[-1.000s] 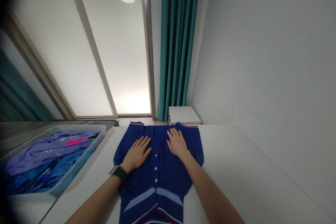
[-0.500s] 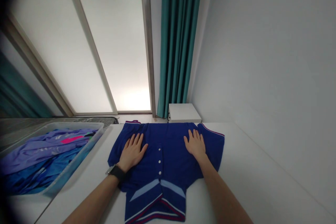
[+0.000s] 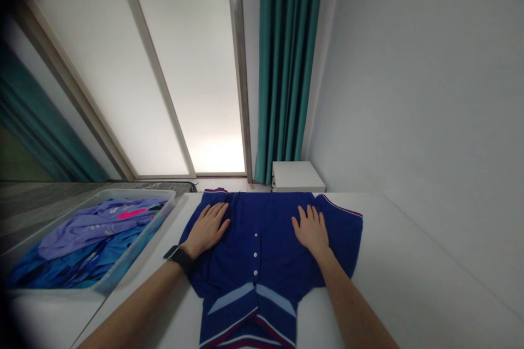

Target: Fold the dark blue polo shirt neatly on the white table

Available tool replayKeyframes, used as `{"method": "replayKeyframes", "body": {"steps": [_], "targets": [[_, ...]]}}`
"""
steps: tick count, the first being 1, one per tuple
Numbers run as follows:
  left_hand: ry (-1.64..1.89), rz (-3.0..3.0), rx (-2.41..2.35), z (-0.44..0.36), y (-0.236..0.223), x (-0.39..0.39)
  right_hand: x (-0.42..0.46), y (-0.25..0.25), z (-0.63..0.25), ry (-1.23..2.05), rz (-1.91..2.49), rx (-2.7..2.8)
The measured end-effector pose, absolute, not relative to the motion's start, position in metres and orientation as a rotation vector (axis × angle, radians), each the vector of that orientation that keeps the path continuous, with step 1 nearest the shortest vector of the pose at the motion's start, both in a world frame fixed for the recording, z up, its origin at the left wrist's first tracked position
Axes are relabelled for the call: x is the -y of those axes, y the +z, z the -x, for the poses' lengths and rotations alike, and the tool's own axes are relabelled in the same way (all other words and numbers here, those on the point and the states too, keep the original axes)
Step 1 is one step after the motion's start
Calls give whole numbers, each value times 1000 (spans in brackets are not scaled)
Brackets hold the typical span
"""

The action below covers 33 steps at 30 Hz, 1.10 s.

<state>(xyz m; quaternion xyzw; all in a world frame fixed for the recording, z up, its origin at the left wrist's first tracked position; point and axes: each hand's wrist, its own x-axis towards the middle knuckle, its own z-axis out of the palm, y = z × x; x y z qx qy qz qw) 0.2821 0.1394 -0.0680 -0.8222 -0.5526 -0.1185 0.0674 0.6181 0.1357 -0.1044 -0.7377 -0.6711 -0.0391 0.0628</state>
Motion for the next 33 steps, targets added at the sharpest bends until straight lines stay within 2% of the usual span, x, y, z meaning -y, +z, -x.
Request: {"method": "replayKeyframes", "body": {"steps": [4,9,14,19,24,33], "targets": [[-281,2705,1581,-275,-70,-166,-137,-108,-619,-136,2219,2044],[-177,2247,2119,-251,-80,-171,-138,-110,-622,-108,2228,2077],[-86,1980,2251,-229,-77,-152,-142,-108,-635,-10,2225,2110],[-73,1995,2131,-233,-70,-150,-143,-109,-646,33,2265,2050],[-169,2446,1754,-244,-72,-166,-140,-106,-640,-12,2273,2027],[-149,2320,2079,-265,-85,-170,-141,-102,-658,66,2436,1804]]}}
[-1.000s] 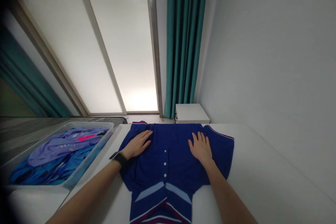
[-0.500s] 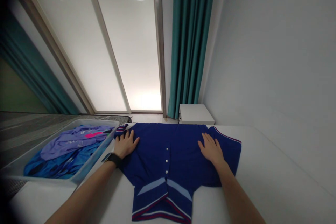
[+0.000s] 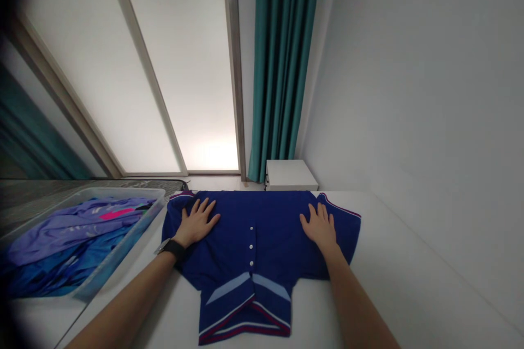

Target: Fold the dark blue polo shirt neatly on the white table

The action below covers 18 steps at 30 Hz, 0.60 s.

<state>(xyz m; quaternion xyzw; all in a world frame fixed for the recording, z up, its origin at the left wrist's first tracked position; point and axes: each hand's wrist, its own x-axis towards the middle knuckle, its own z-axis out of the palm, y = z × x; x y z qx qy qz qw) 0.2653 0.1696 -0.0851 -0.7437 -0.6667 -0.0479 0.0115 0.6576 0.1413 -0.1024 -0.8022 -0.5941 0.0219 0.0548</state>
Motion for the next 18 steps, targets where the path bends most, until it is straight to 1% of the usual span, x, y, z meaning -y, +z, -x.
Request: {"method": "replayKeyframes", "body": {"steps": [4,10,18], "targets": [[-172,2241,2172,-266,-86,-160,-139,-104,-655,41,2455,1812],[-167,2195,2180,-265,-85,-140,-129,-99,-642,-65,2447,1903],[-99,2146,2233,-252,-81,-95,-80,-103,-629,-112,2371,2050]]}}
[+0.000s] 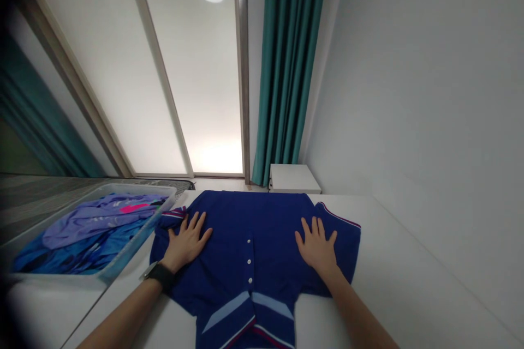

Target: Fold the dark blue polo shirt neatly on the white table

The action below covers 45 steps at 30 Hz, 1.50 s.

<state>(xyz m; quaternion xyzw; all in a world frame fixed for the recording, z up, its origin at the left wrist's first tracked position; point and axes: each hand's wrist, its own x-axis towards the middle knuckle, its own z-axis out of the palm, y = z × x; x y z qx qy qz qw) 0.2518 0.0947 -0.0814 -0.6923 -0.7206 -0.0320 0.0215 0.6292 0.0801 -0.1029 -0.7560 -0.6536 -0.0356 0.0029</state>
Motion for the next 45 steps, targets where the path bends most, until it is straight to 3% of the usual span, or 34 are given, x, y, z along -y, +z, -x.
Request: {"method": "replayKeyframes", "body": {"steps": [7,17,28,45], "targets": [[-57,2130,2150,-248,-82,-83,-61,-94,-618,-276,2317,2119],[-223,2339,1788,-240,-67,-142,-134,-90,-635,-283,1939,2281],[-278,2382,1964,-239,-84,-201,-169,-124,-652,-105,2266,2018],[-244,2116,2308,-214,-89,-206,-192,-85,-634,-181,2146,2051]]}}
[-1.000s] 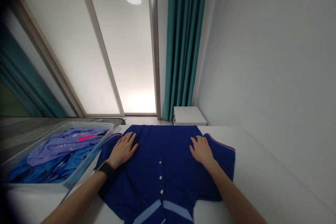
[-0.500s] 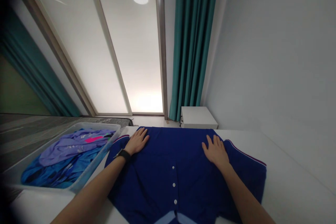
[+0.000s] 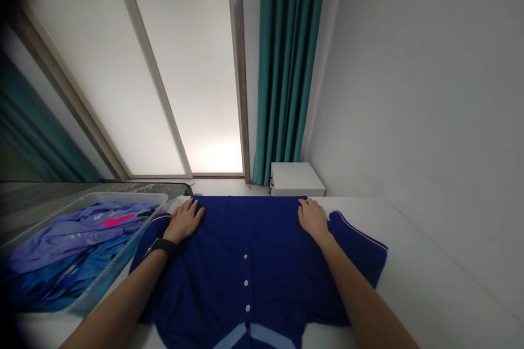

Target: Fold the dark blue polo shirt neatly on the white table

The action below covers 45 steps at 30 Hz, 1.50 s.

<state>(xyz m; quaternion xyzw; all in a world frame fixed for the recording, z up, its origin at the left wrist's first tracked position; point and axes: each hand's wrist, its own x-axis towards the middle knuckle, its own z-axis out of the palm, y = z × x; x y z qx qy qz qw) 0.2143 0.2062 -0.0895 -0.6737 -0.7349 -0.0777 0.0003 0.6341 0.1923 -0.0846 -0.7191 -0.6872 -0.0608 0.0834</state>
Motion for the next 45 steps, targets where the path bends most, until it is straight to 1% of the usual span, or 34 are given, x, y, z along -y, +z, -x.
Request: {"method": "replayKeyframes", "body": {"steps": [6,9,17,21,25,32,35,41,45], "targets": [[-274,2097,2274,-213,-93,-208,-211,-81,-646,-256,2321,1776],[-282,2103,2273,-211,-93,-208,-217,-83,-642,-249,2338,1712],[-360,2081,2282,-207,-97,-212,-225,-76,-645,-110,2238,1646],[-345,2078,2275,-206,-100,-212,-222,-69,-662,-68,2347,1479],[-359,2079,2249,-204,-102,-214,-218,-70,-669,43,2496,1593],[-511,2056,2234,-203,-101,-215,-212,-80,-650,40,2413,1775],[-505,2021,2262,-202,-97,-216,-210,-84,-649,33,2374,1771],[-502,1882,2451,-196,-83,-234,-214,-89,-656,103,2368,1737],[-496,1870,2620,-190,-73,-254,-216,-91,-658,92,2346,1739]]}}
